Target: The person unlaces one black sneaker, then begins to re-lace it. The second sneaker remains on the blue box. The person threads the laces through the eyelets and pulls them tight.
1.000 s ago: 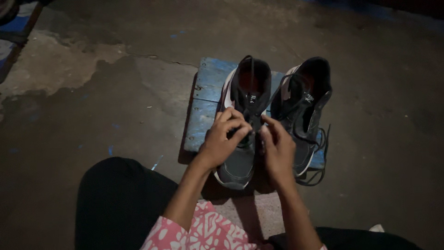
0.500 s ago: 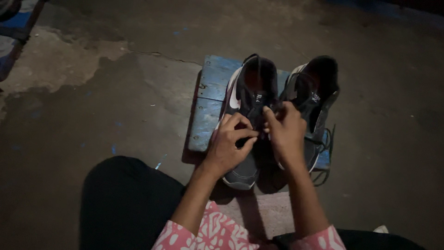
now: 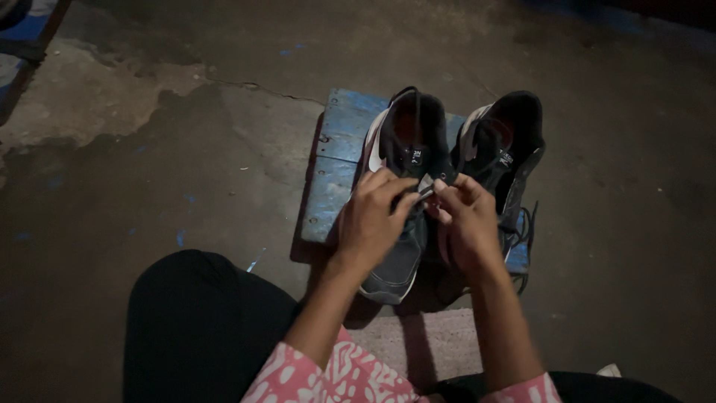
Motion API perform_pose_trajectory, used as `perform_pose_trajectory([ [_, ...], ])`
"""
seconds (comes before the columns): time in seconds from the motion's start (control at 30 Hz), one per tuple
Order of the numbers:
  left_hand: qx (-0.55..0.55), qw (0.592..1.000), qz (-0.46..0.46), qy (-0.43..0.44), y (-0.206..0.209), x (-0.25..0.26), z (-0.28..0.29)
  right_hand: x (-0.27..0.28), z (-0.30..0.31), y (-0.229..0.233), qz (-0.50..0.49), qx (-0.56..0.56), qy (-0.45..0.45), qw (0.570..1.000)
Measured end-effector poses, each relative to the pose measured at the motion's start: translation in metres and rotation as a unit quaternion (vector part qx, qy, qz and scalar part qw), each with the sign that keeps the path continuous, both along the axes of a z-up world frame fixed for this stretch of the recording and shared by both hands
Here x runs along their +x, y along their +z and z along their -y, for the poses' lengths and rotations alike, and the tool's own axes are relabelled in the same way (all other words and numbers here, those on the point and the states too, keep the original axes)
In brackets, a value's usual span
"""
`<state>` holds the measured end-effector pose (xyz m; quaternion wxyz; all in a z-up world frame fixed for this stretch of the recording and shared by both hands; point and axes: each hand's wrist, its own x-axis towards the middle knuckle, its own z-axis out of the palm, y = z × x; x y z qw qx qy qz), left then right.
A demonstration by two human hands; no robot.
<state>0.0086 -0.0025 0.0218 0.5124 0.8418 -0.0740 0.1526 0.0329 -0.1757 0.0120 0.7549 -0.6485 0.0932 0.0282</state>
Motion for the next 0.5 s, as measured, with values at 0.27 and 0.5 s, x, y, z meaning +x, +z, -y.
perform_pose_trajectory([
  [0.27, 0.05, 0.998, 0.039, -0.005, -0.018, 0.019, 0.012, -0.004, -0.008, -0.01, 0.064, -0.027, -0.023, 0.997],
  [0.5, -0.609, 0.769, -0.087, -0.177, -0.046, 0.013, -0.017, -0.003, -0.012, -0.014, 0.065, -0.078, -0.039, 0.994],
])
